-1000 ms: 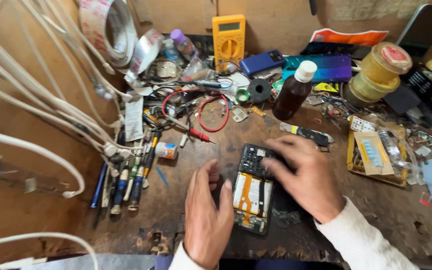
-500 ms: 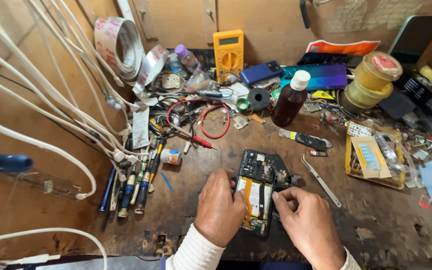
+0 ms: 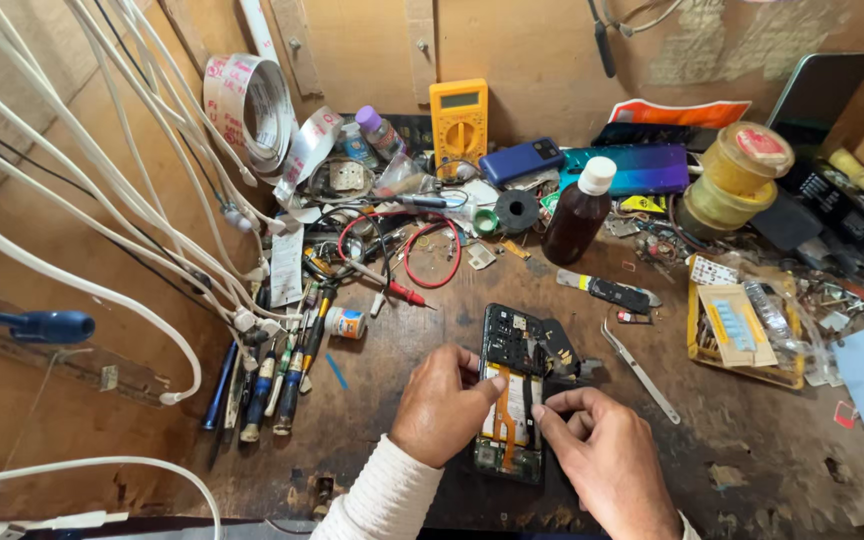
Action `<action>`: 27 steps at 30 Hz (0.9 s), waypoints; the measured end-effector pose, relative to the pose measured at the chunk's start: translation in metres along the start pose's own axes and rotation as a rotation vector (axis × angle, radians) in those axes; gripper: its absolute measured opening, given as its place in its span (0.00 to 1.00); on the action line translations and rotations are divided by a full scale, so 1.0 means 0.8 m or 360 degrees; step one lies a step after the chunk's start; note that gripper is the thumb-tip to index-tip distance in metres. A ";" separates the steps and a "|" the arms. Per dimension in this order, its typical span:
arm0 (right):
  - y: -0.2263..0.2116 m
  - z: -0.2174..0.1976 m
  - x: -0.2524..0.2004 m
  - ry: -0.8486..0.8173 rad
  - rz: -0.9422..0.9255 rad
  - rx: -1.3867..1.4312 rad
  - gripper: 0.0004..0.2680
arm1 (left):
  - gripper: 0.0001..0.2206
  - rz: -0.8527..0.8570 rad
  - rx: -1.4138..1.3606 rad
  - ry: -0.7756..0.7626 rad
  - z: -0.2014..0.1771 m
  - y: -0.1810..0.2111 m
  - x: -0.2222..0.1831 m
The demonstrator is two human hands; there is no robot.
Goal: The person works on the internal components of a disassembled mobile phone by hand and using a small screwdriver on a cluttered workbench.
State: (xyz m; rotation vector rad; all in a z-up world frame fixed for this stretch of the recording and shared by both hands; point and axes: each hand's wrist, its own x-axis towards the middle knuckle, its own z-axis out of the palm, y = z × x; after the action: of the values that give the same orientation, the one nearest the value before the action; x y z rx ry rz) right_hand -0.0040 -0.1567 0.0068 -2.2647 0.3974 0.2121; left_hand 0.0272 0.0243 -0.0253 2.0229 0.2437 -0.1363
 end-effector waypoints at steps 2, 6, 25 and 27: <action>-0.003 -0.003 -0.002 0.0083 -0.0116 0.0063 0.10 | 0.15 -0.0055 -0.0351 -0.0060 0.006 -0.001 0.004; -0.013 -0.026 0.001 0.0137 -0.0186 0.0181 0.06 | 0.16 -0.0091 -0.1257 -0.0322 0.009 -0.010 0.006; -0.032 -0.005 0.116 -0.0543 -0.0486 0.0497 0.12 | 0.19 -0.0081 -0.1682 -0.0611 -0.004 -0.015 0.003; -0.031 -0.002 0.115 -0.0573 -0.0479 0.0551 0.12 | 0.19 -0.0121 -0.1641 -0.0598 -0.004 -0.017 0.002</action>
State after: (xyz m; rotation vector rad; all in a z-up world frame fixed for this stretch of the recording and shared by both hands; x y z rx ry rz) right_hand 0.0909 -0.1623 -0.0001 -1.8662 -0.0931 0.3573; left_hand 0.0256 0.0335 -0.0362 0.9398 0.1081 -0.3512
